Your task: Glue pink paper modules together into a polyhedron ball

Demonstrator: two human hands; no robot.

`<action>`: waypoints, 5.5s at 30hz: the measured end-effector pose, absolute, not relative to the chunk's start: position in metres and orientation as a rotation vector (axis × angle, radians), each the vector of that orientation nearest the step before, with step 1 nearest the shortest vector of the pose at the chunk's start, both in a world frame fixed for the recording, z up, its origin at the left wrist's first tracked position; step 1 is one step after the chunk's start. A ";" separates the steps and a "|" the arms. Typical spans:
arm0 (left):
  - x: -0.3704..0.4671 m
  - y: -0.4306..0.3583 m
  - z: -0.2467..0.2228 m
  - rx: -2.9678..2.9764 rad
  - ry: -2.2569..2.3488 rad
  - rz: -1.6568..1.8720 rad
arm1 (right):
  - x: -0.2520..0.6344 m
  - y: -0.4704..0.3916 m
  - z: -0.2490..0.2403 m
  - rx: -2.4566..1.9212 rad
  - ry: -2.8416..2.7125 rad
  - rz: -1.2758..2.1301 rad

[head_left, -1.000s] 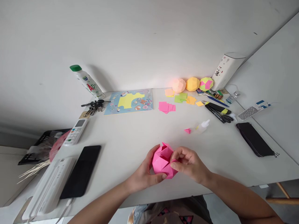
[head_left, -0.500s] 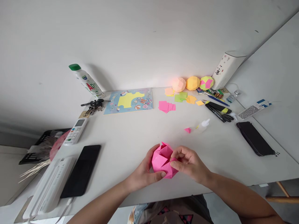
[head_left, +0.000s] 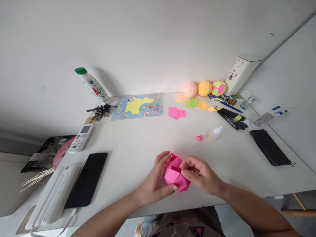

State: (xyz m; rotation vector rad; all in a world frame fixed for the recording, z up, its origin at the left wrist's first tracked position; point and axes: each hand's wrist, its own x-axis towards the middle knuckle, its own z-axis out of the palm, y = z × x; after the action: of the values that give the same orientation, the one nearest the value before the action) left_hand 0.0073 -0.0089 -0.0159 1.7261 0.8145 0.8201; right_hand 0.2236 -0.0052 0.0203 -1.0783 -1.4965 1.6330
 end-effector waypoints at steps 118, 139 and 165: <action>0.010 -0.001 -0.006 1.105 0.708 0.781 | 0.238 -0.007 0.040 -0.788 -1.718 0.832; 0.014 -0.005 0.000 0.972 0.771 0.693 | 0.236 -0.014 0.033 -0.832 -1.737 0.611; 0.015 -0.003 0.000 1.012 0.816 0.671 | 0.235 -0.015 0.034 -0.834 -1.824 0.490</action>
State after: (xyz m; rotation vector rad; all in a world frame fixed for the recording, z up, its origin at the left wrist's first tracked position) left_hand 0.0146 -0.0035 0.0002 1.0121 0.8163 0.6705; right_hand 0.2347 -0.0154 0.0342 -0.8340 -1.8238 0.4901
